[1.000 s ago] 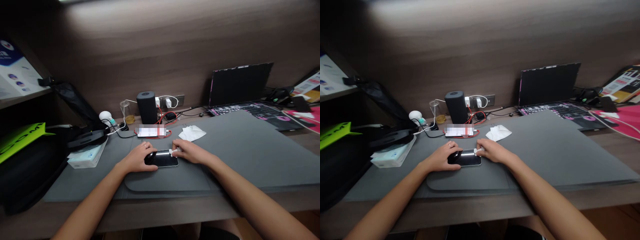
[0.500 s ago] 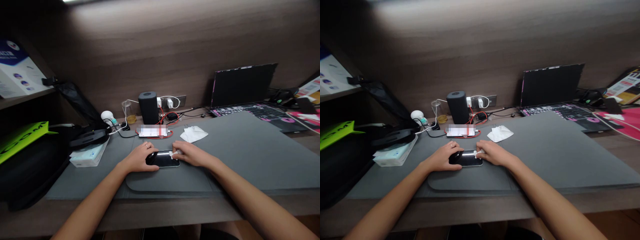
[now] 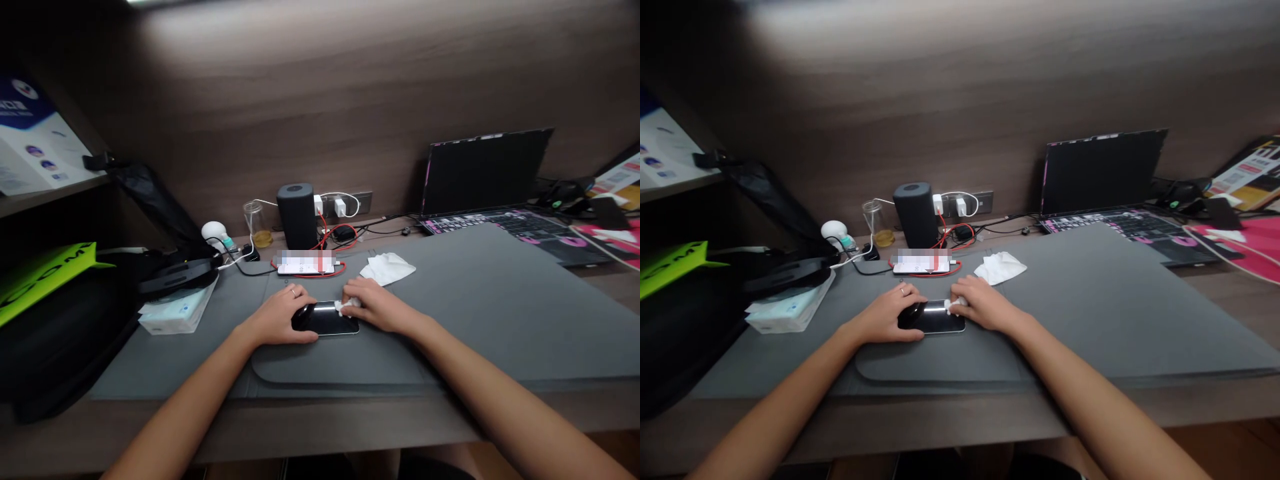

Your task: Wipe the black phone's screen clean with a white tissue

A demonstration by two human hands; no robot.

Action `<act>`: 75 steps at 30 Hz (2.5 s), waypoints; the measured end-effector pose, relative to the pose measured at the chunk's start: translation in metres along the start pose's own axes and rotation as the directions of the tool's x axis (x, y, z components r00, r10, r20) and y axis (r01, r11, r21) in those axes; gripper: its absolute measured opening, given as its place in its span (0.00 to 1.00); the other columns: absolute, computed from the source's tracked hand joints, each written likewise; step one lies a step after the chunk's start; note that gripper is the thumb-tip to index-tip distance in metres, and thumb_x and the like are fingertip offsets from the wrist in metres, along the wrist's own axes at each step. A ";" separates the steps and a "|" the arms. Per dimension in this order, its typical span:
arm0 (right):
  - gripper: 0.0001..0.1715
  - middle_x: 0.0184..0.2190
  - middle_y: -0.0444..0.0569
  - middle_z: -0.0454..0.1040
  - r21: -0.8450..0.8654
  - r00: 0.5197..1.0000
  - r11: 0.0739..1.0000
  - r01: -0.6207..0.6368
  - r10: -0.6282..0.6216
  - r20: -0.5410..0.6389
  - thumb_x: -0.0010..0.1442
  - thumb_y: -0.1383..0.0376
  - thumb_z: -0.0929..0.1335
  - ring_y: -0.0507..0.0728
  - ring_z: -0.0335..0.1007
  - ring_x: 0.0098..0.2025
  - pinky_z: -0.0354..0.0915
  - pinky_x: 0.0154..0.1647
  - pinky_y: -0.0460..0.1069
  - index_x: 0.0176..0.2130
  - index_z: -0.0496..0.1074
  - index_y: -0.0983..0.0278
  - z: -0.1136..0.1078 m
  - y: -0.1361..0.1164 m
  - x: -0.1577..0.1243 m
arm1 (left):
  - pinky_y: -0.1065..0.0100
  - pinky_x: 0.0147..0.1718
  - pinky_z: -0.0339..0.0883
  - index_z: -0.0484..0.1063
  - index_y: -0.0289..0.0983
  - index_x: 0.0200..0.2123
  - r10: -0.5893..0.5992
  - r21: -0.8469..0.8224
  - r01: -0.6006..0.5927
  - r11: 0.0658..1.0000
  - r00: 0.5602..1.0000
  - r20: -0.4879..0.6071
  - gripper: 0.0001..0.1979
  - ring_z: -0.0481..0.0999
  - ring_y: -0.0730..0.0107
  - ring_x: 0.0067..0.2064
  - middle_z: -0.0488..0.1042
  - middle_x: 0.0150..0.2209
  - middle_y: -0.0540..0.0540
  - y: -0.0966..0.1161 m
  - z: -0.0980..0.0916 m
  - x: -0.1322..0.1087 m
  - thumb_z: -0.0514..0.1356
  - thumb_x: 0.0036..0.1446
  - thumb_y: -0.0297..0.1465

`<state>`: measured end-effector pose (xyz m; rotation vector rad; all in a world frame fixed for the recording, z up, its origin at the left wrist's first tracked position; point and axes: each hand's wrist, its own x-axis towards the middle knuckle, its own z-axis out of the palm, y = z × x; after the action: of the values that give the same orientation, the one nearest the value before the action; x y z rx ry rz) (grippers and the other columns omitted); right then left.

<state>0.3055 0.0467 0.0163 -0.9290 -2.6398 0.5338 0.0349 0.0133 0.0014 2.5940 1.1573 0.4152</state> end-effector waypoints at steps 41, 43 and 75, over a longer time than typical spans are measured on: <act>0.34 0.59 0.54 0.72 0.129 0.972 0.969 0.212 -0.222 0.072 0.64 0.48 0.68 0.66 0.57 0.64 0.58 0.63 0.62 0.63 0.65 0.59 0.011 -0.019 0.000 | 0.56 0.50 0.66 0.69 0.41 0.53 -0.001 -0.036 0.001 0.999 1.000 -0.003 0.27 0.70 0.55 0.49 0.71 0.46 0.43 0.002 -0.001 0.001 0.66 0.53 0.46; 0.37 0.60 0.56 0.71 0.116 0.977 0.974 0.196 -0.204 0.067 0.63 0.46 0.68 0.67 0.56 0.65 0.57 0.63 0.62 0.64 0.65 0.60 0.011 -0.021 0.000 | 0.56 0.50 0.66 0.69 0.40 0.53 0.001 -0.036 -0.001 0.999 1.000 -0.002 0.27 0.70 0.55 0.49 0.71 0.47 0.43 0.002 -0.001 0.001 0.66 0.53 0.46; 0.43 0.59 0.62 0.68 0.052 0.989 0.988 0.148 -0.149 0.024 0.63 0.43 0.67 0.67 0.63 0.60 0.62 0.59 0.61 0.68 0.59 0.61 0.011 -0.021 0.000 | 0.56 0.48 0.67 0.69 0.39 0.52 0.002 -0.018 -0.002 1.000 1.000 -0.002 0.28 0.70 0.55 0.48 0.71 0.46 0.43 0.003 -0.001 0.001 0.67 0.52 0.46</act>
<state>0.2902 0.0288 0.0154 -0.7083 -2.6800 0.5770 0.0373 0.0128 0.0032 2.5802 1.1463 0.4275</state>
